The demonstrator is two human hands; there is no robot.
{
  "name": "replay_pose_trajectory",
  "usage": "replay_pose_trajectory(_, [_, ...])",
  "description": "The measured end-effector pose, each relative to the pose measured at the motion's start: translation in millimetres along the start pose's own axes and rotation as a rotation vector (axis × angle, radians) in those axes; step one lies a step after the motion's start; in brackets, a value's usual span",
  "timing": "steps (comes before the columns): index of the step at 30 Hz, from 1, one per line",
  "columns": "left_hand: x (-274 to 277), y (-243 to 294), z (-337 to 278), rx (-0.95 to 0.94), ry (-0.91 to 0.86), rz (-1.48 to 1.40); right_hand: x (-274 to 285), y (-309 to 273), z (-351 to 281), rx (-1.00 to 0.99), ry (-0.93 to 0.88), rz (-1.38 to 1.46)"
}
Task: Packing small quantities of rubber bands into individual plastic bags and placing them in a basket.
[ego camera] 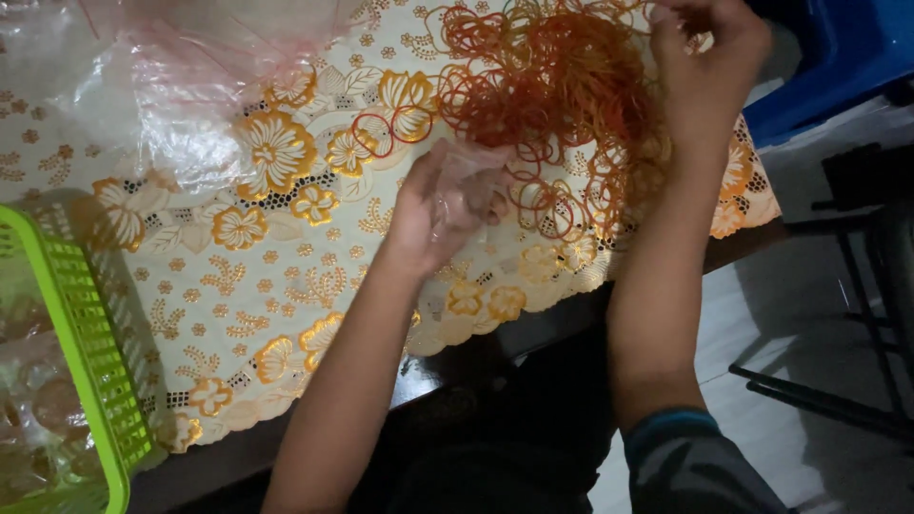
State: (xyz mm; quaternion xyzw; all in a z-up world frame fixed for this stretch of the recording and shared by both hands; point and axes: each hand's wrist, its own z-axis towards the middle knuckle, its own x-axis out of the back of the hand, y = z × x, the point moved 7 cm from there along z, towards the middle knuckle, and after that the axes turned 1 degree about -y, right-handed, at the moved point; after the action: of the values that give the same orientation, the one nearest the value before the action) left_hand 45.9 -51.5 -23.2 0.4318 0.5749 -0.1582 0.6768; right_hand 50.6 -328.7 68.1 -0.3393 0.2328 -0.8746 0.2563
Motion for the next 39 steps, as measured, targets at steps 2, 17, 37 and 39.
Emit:
replay_pose_trajectory(2, [2,-1,-1,0.037,0.005,0.012,-4,-9,1,0.005,0.002,0.016])
replay_pose_trajectory(17, [-1,3,-3,-0.007,0.076,0.005,-47,4,-15,-0.250,-0.479,-0.080])
replay_pose_trajectory(37, [2,0,-5,0.077,0.071,0.013,-44,6,-16,-0.321,-0.503,-0.195])
replay_pose_trajectory(39, [1,1,-6,0.068,0.072,0.015,-46,11,-18,-0.359,-0.502,-0.111])
